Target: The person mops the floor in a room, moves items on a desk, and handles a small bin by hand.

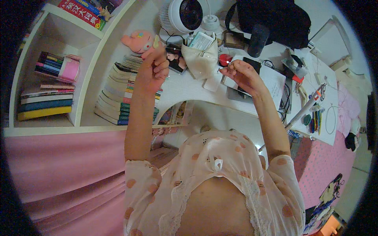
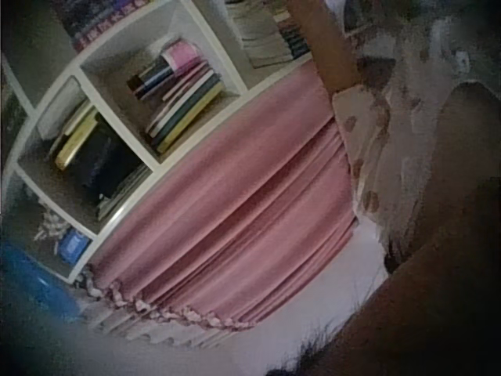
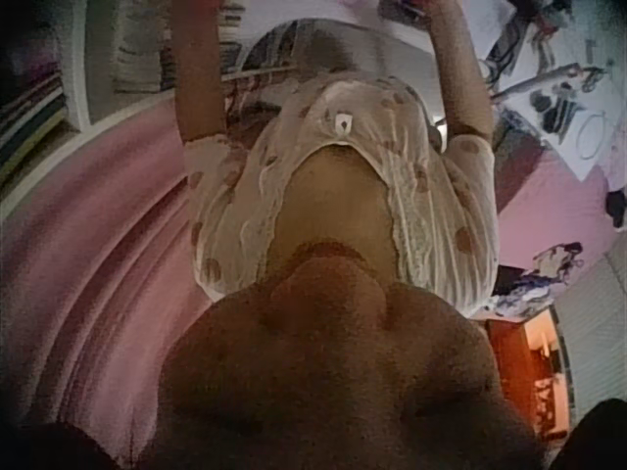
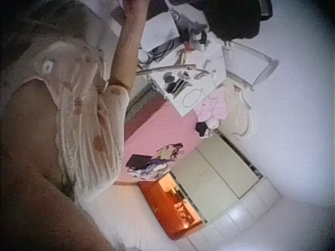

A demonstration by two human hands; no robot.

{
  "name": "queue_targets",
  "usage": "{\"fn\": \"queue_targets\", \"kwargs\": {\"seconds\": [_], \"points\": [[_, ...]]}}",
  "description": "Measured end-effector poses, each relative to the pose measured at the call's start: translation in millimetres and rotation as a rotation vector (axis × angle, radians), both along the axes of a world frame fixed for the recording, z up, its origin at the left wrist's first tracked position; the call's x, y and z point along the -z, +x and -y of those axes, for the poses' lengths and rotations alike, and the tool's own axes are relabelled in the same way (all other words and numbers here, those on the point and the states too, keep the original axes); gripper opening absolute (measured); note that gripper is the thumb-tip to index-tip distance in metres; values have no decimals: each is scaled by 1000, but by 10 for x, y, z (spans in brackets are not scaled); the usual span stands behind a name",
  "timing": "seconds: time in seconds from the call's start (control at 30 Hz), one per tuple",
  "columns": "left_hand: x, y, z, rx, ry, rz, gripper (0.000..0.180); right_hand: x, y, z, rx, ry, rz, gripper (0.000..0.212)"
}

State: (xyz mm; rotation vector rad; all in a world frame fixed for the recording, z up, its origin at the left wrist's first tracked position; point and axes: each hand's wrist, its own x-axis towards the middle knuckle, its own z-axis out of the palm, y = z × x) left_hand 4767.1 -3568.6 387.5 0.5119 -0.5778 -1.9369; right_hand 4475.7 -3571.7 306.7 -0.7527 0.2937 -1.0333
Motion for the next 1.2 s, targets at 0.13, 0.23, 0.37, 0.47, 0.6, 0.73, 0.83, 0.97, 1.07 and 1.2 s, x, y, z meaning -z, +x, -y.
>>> {"fn": "queue_targets", "kwargs": {"seconds": [0.13,0.23,0.37,0.47,0.6,0.73,0.83,0.97,1.07,1.2], "points": [[23,-33,-42,-142,16,125,17,-157,39,-49,5,11,64,17],[-14,-85,-85,-192,-6,226,9,-174,15,-48,-42,29,132,15],[94,4,-74,-251,-29,259,6,-190,37,-69,16,95,43,17],[137,24,-114,-300,12,252,8,-170,37,-63,63,133,-5,21],[210,147,-152,-261,33,248,10,-169,58,-68,51,87,-217,25],[244,193,-224,-302,26,316,10,-190,227,-124,130,-106,-650,25],[346,286,-216,-325,11,375,10,-191,322,-119,111,-96,-710,23],[352,335,-273,-354,26,427,9,-174,423,-117,116,-82,-689,24],[404,405,-304,-367,11,480,9,-163,513,-152,124,-185,-813,25],[461,458,-331,-388,28,510,11,-96,607,-113,72,-234,-910,24]]}}
